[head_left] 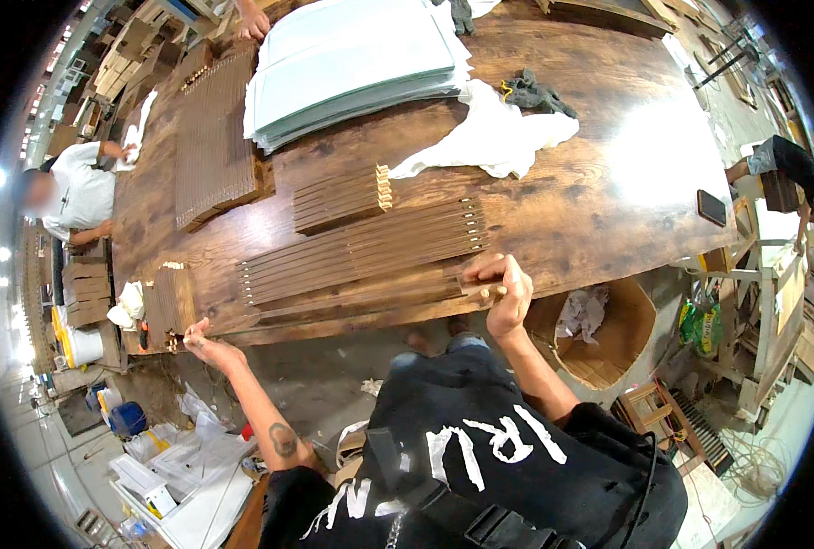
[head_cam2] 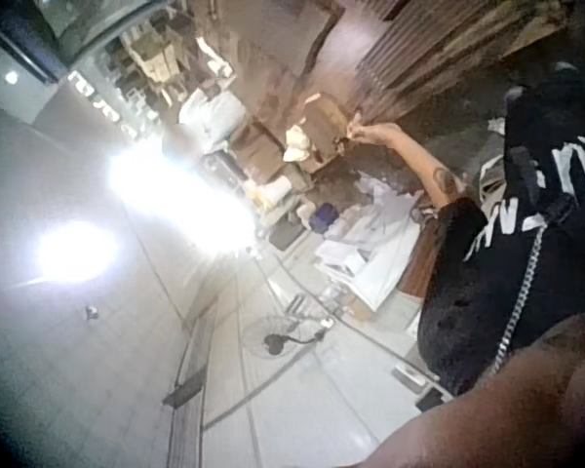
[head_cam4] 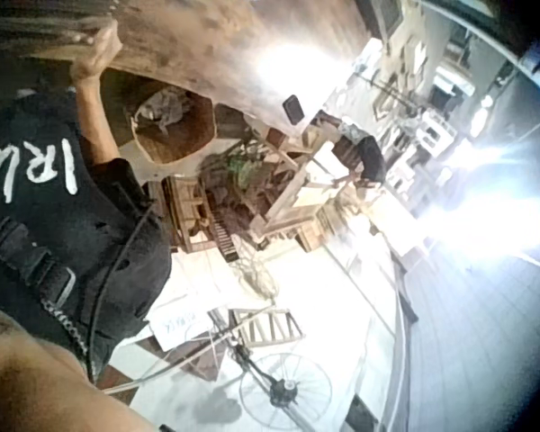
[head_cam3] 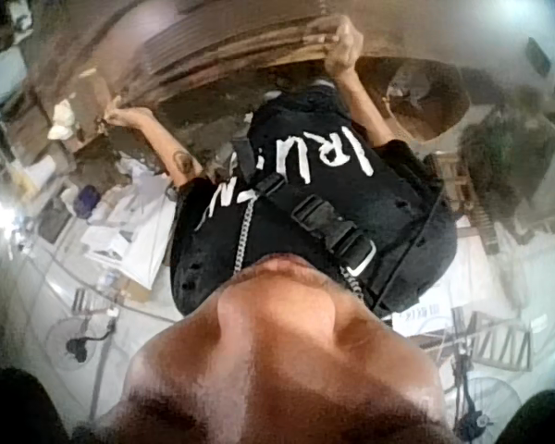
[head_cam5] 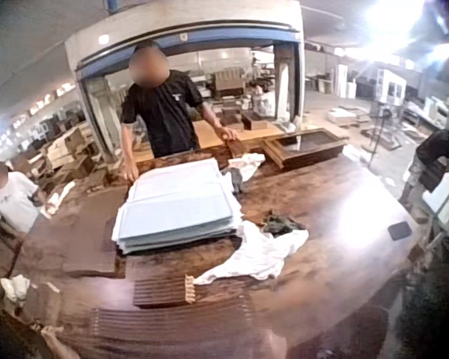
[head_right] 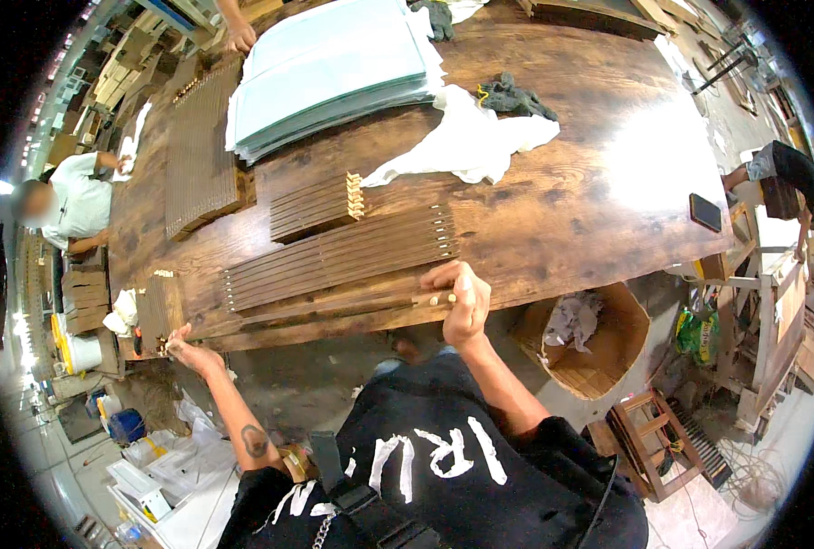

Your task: The person assembles wooden frame components on a large workbench in a workshop. They pick up individual wooden slats and frame pieces, align them, and stack them into organized piles. The person also wipes the wooden surfaces with a white cloth and discards used cloths into a nearby bin.

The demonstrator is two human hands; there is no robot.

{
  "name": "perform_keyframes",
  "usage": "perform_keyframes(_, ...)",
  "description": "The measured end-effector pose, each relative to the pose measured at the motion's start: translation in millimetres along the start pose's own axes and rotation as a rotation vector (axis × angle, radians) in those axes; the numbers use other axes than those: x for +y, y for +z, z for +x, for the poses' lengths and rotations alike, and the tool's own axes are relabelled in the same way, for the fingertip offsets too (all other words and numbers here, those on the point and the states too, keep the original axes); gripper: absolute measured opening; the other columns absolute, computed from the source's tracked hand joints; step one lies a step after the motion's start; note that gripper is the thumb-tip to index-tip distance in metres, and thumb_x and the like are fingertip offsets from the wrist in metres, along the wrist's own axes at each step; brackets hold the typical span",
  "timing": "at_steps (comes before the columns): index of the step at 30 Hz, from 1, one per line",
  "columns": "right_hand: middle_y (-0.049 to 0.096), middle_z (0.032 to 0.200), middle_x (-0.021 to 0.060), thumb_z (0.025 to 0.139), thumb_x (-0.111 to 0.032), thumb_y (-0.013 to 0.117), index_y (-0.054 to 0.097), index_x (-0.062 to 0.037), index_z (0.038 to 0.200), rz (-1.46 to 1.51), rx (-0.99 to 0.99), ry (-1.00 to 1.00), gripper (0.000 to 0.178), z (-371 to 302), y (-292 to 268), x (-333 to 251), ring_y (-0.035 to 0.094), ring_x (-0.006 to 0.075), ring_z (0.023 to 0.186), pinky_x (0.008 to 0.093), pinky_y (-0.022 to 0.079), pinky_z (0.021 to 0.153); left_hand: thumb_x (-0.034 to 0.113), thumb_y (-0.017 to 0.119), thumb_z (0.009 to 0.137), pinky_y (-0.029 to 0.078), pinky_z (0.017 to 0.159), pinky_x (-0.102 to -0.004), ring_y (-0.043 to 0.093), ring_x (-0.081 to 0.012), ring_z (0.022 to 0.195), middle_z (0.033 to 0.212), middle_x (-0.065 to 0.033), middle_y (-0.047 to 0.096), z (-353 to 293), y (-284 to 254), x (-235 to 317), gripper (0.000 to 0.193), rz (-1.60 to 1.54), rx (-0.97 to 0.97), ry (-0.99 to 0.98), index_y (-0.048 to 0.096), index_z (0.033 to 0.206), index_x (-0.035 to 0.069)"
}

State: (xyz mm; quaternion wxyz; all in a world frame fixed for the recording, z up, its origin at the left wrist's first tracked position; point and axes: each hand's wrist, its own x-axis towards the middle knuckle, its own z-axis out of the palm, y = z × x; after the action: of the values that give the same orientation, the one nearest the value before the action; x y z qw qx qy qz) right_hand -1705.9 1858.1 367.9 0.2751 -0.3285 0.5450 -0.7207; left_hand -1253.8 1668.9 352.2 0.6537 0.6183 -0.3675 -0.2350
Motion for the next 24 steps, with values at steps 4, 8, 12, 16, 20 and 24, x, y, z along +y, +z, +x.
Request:
perform_keyframes(4, 0.065, 0.076, 0.0193, 0.098, -0.030, 0.034, 0.051, 0.0026, 0.075, -0.029, 0.024, -0.047, 0.043, 1, 1, 9, 0.059, 0.0230, 0.065, 0.0338, 0.049, 0.065, 0.045, 0.043, 0.098, 0.032, 0.103, -0.0443, 0.048, -0.0196, 0.106, 0.102, -0.0059, 0.057, 0, 2, 2, 0.035, -0.007, -0.012, -0.030, 0.047, 0.098, 0.010)
perform_keyframes(8, 0.065, 0.079, 0.0196, 0.100, -0.033, 0.035, 0.051, 0.0015, 0.077, 0.024, -0.013, 0.027, 0.044, 1, 0, 11, 0.060, 0.0238, 0.068, 0.0355, 0.049, 0.067, 0.035, 0.048, 0.096, 0.036, 0.099, -0.0419, 0.051, -0.0190, 0.098, 0.098, -0.0065, 0.058, -5, 13, 12, 0.026, 0.080, 0.051, -0.071, 0.046, 0.098, 0.009)
perform_keyframes(12, 0.067, 0.098, 0.0205, 0.102, -0.042, 0.038, 0.061, 0.0023, 0.087, 0.125, -0.342, 0.136, 0.052, 14, -21, -4, 0.063, 0.0268, 0.089, 0.0397, 0.049, 0.084, 0.030, 0.052, 0.094, 0.040, 0.097, -0.0386, 0.054, -0.0196, 0.096, 0.095, -0.0053, 0.055, 5, -3, -1, 0.024, 0.056, 0.004, 0.029, 0.046, 0.099, 0.008)
perform_keyframes(16, 0.068, 0.108, 0.0183, 0.102, -0.041, 0.045, 0.067, 0.0012, 0.102, 0.008, -0.536, 0.314, 0.047, 70, -37, 17, 0.065, 0.0290, 0.094, 0.0426, 0.050, 0.087, 0.023, 0.049, 0.096, 0.040, 0.099, -0.0381, 0.055, -0.0195, 0.097, 0.101, -0.0058, 0.055, 8, -3, -9, 0.017, -0.054, 0.031, -0.020, 0.047, 0.102, 0.008)
perform_keyframes(20, 0.071, 0.096, 0.0159, 0.091, -0.045, 0.062, 0.072, -0.0109, 0.109, -1.095, -0.723, 0.030, 0.040, 151, -25, 77, 0.066, 0.0344, 0.087, 0.0470, 0.051, 0.077, 0.023, 0.050, 0.097, 0.042, 0.097, -0.0379, 0.055, -0.0200, 0.097, 0.104, -0.0062, 0.054, 6, 4, -12, 0.016, -0.015, 0.012, -0.003, 0.047, 0.103, 0.008)
perform_keyframes(24, 0.071, 0.090, 0.0158, 0.088, -0.041, 0.067, 0.074, -0.0091, 0.102, -1.121, -0.917, 0.017, 0.036, 175, -29, 104, 0.066, 0.0328, 0.084, 0.0453, 0.051, 0.074, 0.024, 0.053, 0.097, 0.040, 0.100, -0.0364, 0.053, -0.0197, 0.099, 0.103, -0.0052, 0.052, 7, -2, -13, 0.017, -0.071, -0.013, 0.009, 0.047, 0.102, 0.009)
